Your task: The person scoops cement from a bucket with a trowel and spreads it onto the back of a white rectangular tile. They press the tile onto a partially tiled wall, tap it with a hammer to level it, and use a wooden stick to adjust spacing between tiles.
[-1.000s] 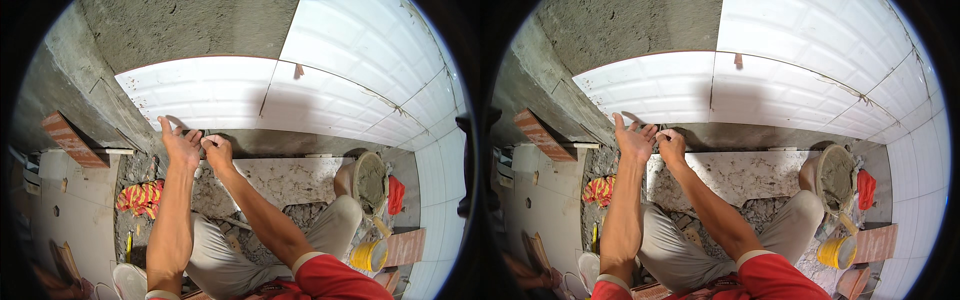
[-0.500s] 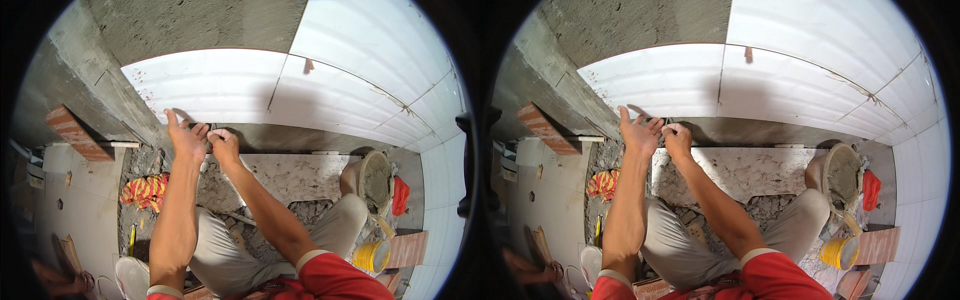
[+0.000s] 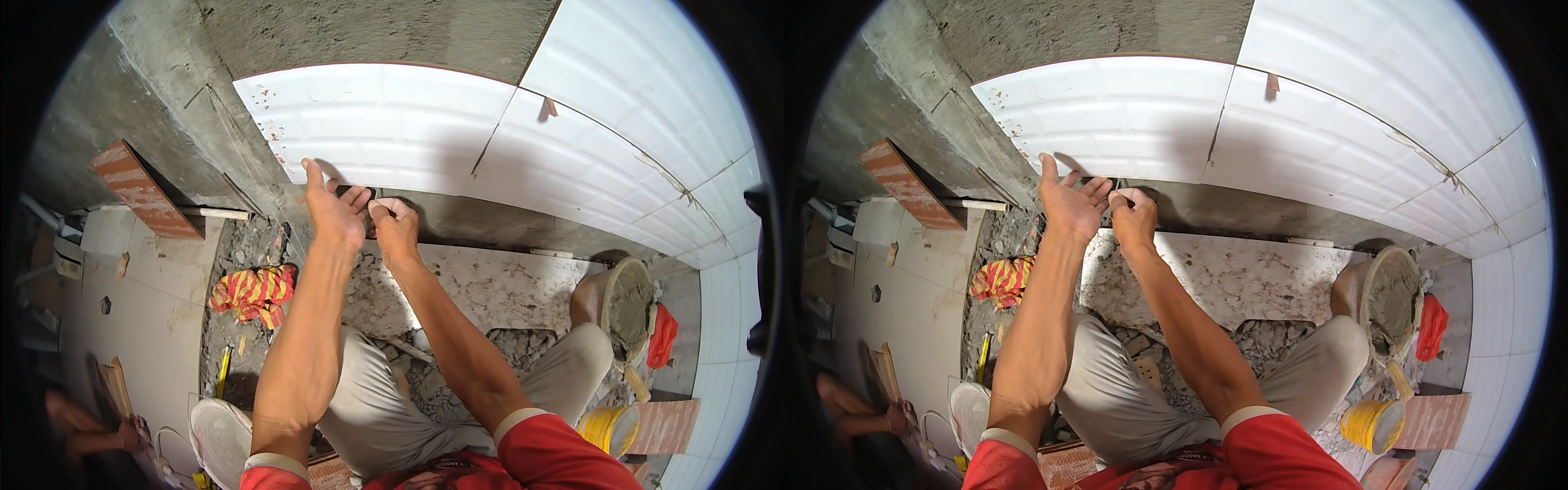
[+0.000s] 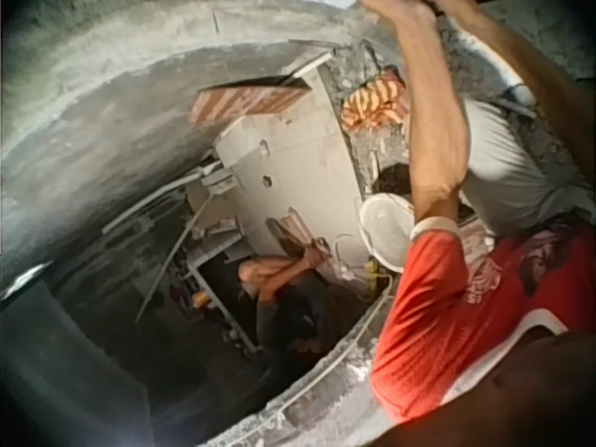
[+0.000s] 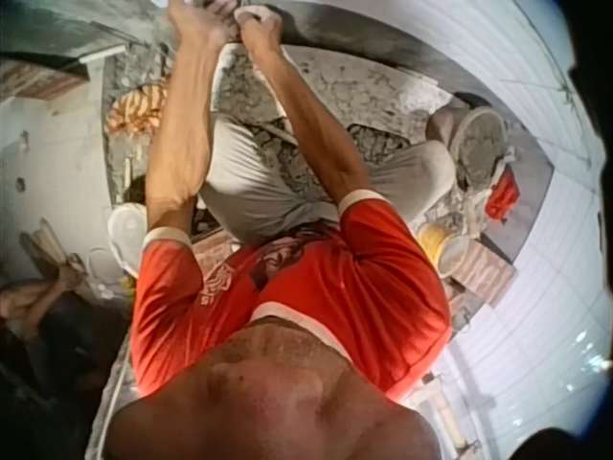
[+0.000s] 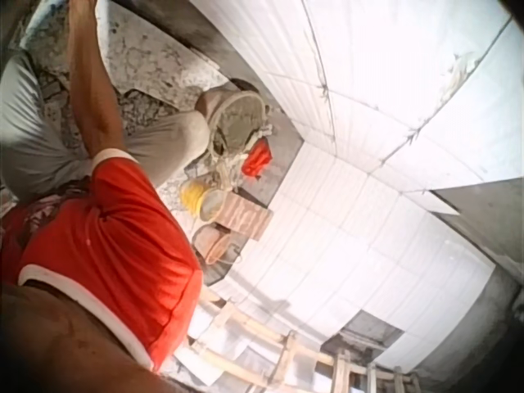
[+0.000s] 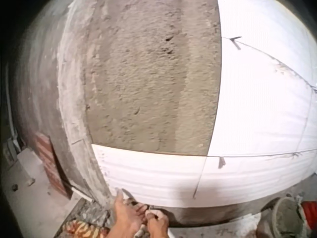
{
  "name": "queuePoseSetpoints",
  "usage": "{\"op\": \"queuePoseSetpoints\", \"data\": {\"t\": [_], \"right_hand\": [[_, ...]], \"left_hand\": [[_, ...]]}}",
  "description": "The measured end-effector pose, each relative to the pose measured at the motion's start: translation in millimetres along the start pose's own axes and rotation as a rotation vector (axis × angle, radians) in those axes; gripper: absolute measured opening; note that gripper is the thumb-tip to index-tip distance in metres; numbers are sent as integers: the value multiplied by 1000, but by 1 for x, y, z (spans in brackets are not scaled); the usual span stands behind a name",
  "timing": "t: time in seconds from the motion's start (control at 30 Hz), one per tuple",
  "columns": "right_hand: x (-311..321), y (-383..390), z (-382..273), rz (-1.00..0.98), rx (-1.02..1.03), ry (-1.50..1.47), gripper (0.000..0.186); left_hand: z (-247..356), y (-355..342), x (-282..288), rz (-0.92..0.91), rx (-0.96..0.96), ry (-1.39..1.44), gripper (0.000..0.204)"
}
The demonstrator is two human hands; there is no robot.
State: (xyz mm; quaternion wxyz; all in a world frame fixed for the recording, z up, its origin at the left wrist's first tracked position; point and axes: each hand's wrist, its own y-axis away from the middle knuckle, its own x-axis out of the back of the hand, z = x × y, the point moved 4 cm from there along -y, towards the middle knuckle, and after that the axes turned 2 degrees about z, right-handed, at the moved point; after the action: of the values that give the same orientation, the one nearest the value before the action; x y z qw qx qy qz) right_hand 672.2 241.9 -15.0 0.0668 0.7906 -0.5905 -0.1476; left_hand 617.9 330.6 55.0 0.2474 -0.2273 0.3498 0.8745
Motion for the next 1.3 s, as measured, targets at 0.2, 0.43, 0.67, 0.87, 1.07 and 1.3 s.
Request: {"op": "queuePoseSetpoints", "data": {"t": [0.2, 0.43, 0.67, 0.87, 1.07, 1.3], "right_hand": [[-1, 1, 2, 16, 33, -22, 24], [-1, 5, -7, -8, 40, -45, 19], [3, -6, 2, 13, 193, 91, 13], [2, -13, 8, -50, 101, 12, 15], [10, -6, -2, -109, -62, -60, 13], [37, 2, -7, -106, 103, 24, 25]], "left_hand": [[-9, -17, 9, 77, 45, 40, 78], [-25, -36, 26, 43, 44, -379, 31], [-35, -45, 19, -156, -31, -508, 8], [-37, -54, 17, -77, 5, -482, 12], [-37, -65, 20, -27, -8, -600, 15], [-36, -101, 40, -240, -5, -667, 13]]}}
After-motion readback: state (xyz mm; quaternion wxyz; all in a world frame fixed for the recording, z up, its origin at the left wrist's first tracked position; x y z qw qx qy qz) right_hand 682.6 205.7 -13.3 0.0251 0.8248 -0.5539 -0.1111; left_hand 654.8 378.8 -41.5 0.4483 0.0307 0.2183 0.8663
